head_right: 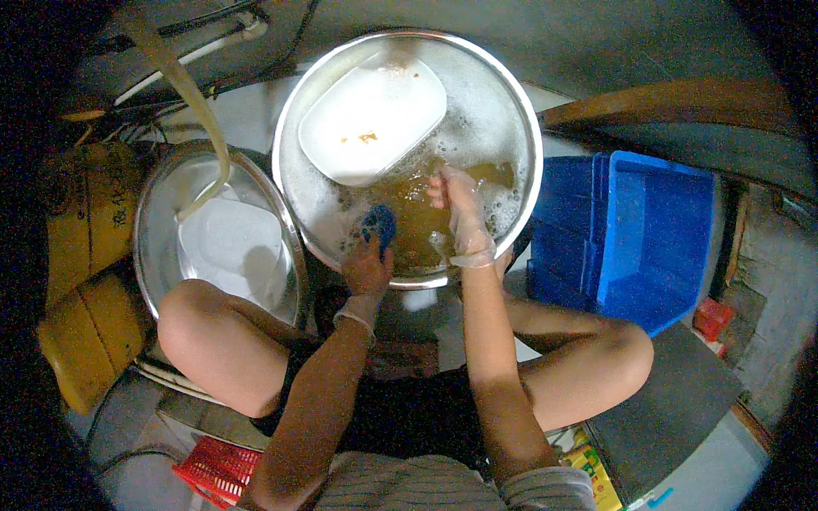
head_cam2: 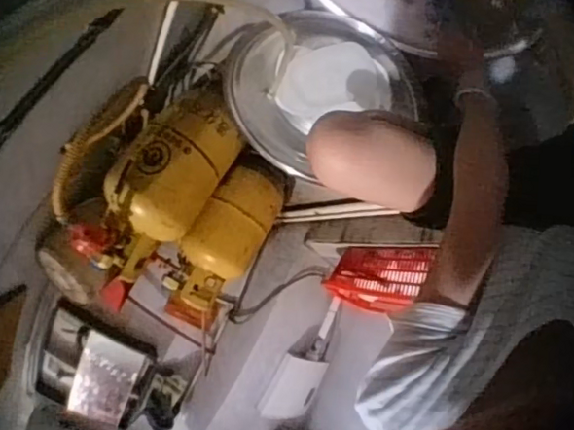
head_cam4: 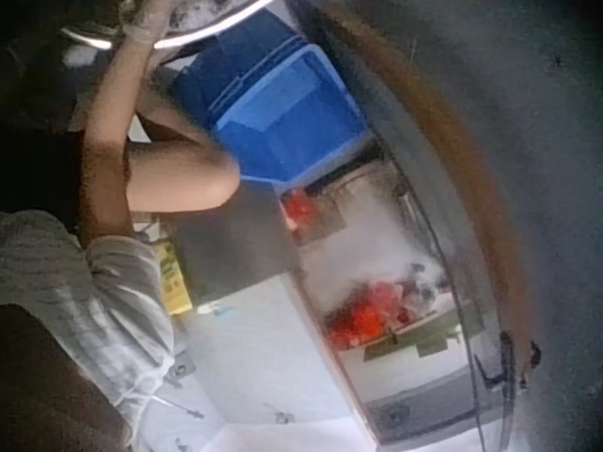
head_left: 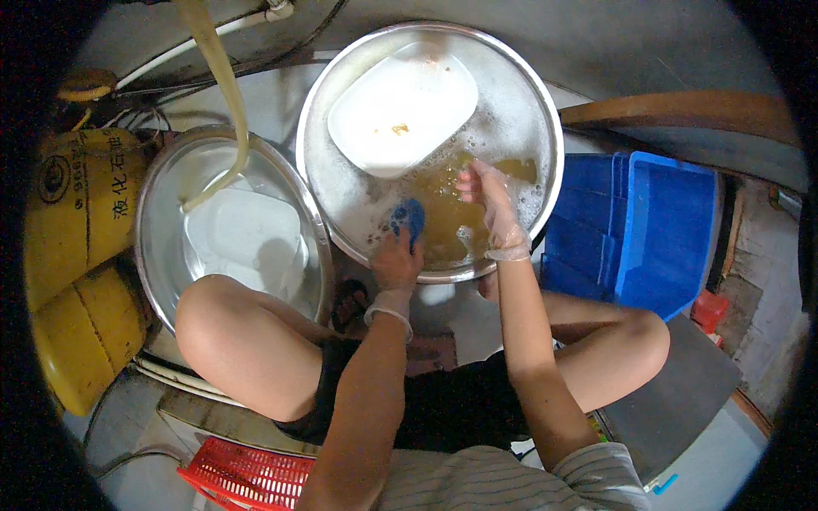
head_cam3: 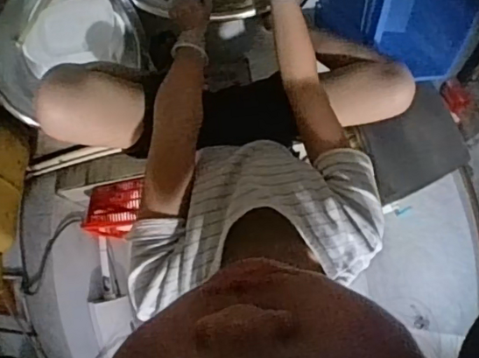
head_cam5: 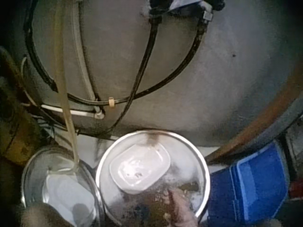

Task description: The person washes white rectangular plates in a large metal basin filled with soapy water. They use a blue sponge to scrub each plate, rinse it under running water from a hose, and place the cleaned plate into a second basin.

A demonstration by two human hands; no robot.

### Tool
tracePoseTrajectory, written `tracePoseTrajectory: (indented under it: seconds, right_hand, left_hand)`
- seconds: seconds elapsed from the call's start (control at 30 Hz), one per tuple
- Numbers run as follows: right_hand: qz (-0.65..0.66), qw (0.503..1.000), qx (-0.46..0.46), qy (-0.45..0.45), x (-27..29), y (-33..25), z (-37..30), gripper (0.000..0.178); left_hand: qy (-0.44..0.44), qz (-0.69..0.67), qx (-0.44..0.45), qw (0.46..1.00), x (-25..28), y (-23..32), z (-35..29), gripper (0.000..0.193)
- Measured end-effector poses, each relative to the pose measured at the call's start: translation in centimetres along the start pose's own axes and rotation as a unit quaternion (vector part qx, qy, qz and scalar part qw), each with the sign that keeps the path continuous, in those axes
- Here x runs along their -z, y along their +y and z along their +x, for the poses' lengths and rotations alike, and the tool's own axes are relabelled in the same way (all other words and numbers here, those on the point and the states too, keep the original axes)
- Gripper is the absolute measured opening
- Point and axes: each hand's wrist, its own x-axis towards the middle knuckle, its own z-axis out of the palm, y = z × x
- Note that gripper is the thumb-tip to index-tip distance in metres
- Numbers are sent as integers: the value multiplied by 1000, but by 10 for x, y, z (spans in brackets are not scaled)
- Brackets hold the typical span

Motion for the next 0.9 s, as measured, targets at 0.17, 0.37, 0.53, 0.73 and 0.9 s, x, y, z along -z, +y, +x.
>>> tracePoseTrajectory:
  seconds: [0.17,0.37,0.53,0.73,0.9]
  right_hand:
    - [65,997,-31,8,25,40,5,28]
    - [208,977,-46,-24,22,57,3,32]
    - [319,936,46,-143,-21,6,-2,33]
    - [-198,871,382,-235,-58,-30,-39,41]
    - [-670,500,530,-142,-71,2,-7,50]
  left_hand:
    - [60,22,-24,998,-9,-5,-2,34]
    - [-7,-14,3,1000,1,0,0,35]
    - [63,4,-21,998,-9,-5,-1,34]
    - [24,-27,-7,999,-6,2,2,32]
    - [-1,-22,2,1000,0,-3,2,33]
